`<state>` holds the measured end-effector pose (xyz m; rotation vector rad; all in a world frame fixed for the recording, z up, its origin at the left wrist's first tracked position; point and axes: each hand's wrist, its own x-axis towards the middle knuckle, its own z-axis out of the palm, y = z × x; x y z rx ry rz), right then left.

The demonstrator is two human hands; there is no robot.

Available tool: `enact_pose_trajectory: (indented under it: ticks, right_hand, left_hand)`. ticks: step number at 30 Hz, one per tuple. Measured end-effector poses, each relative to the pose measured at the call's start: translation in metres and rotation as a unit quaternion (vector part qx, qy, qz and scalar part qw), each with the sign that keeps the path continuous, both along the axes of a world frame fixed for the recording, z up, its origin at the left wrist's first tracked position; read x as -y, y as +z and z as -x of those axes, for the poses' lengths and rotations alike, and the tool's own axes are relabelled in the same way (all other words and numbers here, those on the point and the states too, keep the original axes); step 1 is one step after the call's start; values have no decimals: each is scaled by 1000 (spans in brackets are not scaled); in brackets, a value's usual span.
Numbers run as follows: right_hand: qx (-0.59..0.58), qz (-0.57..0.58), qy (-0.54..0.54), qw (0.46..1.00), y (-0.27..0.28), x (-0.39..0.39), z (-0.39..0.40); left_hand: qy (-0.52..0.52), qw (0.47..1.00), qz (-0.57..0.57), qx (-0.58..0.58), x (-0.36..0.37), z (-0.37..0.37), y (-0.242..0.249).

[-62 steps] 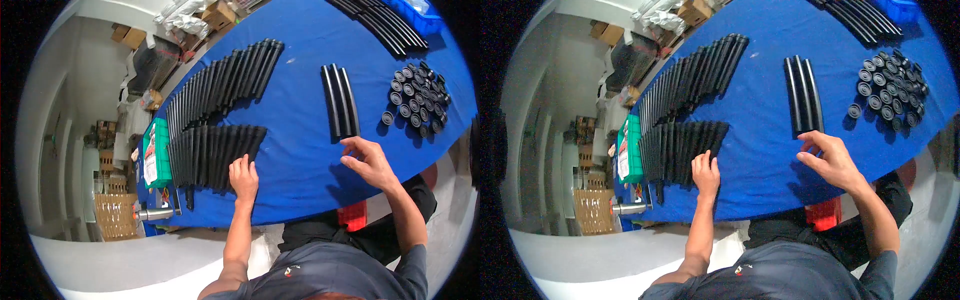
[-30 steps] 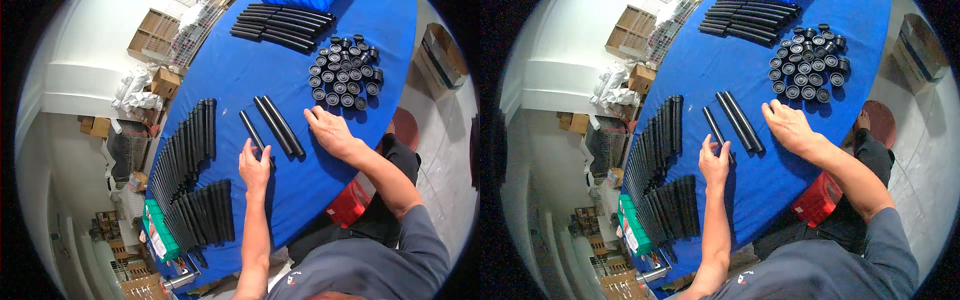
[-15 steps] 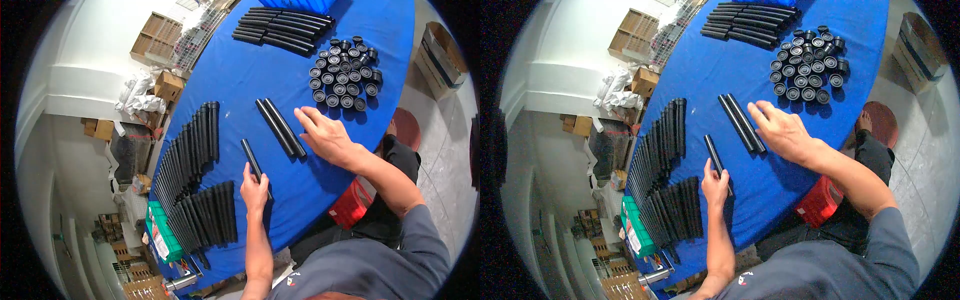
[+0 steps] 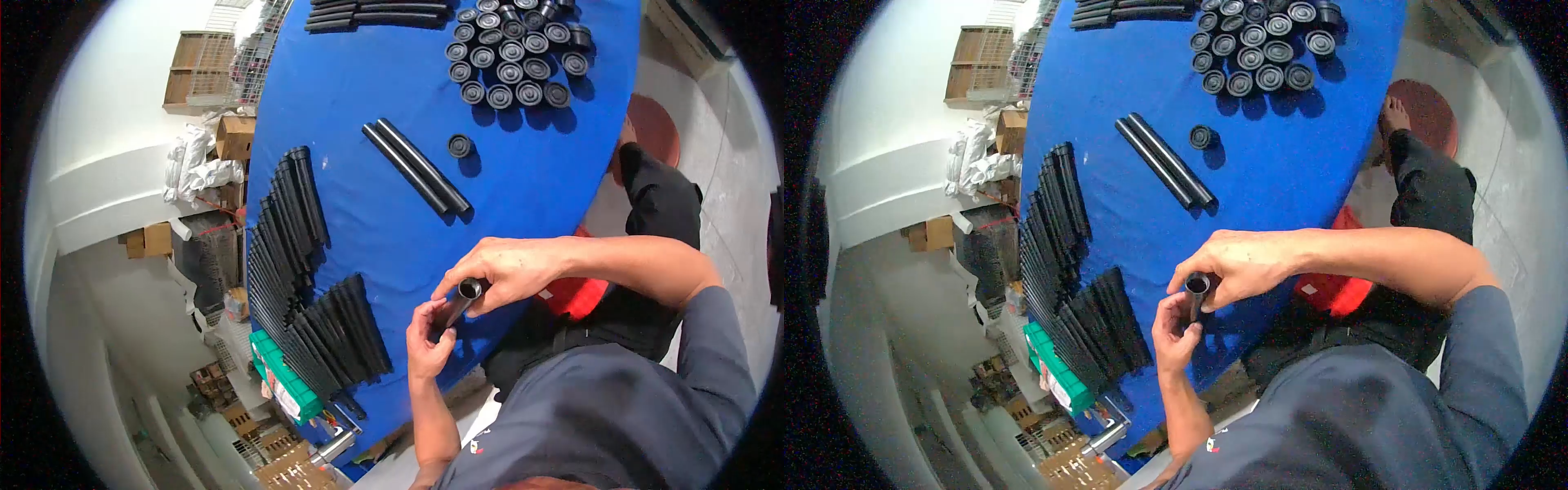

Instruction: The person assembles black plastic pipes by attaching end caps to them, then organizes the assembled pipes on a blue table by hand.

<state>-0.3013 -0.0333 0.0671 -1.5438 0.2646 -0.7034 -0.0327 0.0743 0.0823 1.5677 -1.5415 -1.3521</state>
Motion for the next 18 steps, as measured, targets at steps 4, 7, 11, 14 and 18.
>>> enact_pose_trajectory:
  ticks: [4, 7, 11, 14, 18]
  right_hand:
    - [26, 6, -42, 999, -6, -1, -5]
    - [-3, 14, -44, 999, -4, 0, -3]
    - [-23, 10, -22, 999, 2, 4, 2]
    - [-18, 15, -24, 999, 0, 5, 1]
    - [-34, 24, -18, 999, -4, 8, -1]
  left_hand:
    - [11, 997, 64, 48, 3, 13, 0]
    - [16, 998, 60, 21, 5, 13, 2]
    - [26, 999, 9, -25, 6, 4, 7]
    - [16, 999, -6, -36, 8, 1, 8]
    - [-2, 999, 52, 7, 10, 11, 6]
